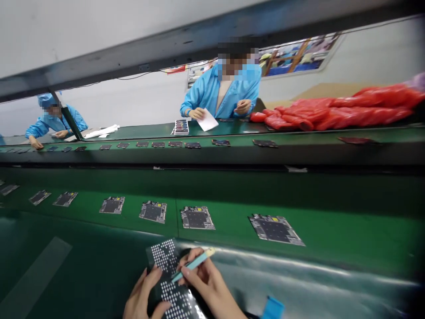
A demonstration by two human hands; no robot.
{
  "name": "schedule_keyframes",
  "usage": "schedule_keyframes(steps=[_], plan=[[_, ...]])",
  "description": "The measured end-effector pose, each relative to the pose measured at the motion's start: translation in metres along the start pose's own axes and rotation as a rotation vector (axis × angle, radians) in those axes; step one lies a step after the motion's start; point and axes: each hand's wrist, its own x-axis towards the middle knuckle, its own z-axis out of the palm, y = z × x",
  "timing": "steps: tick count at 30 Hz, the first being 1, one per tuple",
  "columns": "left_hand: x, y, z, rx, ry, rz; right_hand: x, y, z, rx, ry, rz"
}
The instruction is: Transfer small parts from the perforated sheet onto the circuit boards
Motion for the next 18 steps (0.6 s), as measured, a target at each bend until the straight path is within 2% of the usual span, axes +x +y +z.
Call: schedule_keyframes(steps=[4, 9, 13, 18], plan=[[-0.002, -0.006, 0.010, 0.044, 0.005, 0.047, -0.008, 0.010, 0.001, -0.151, -0.127, -0.111], [0.003, 0.004, 0.002, 0.115, 0.075, 0.145, -0.014, 0.016, -0.006, -0.389, -0.257, -0.173], [0.011, 0.015, -0.007, 0.132, 0.107, 0.214, -0.016, 0.018, -0.009, -0.470, -0.278, -0.225], [0.016, 0.018, -0.011, 0.169, 0.118, 0.270, -0.017, 0.018, -0.009, -0.469, -0.270, -0.208]])
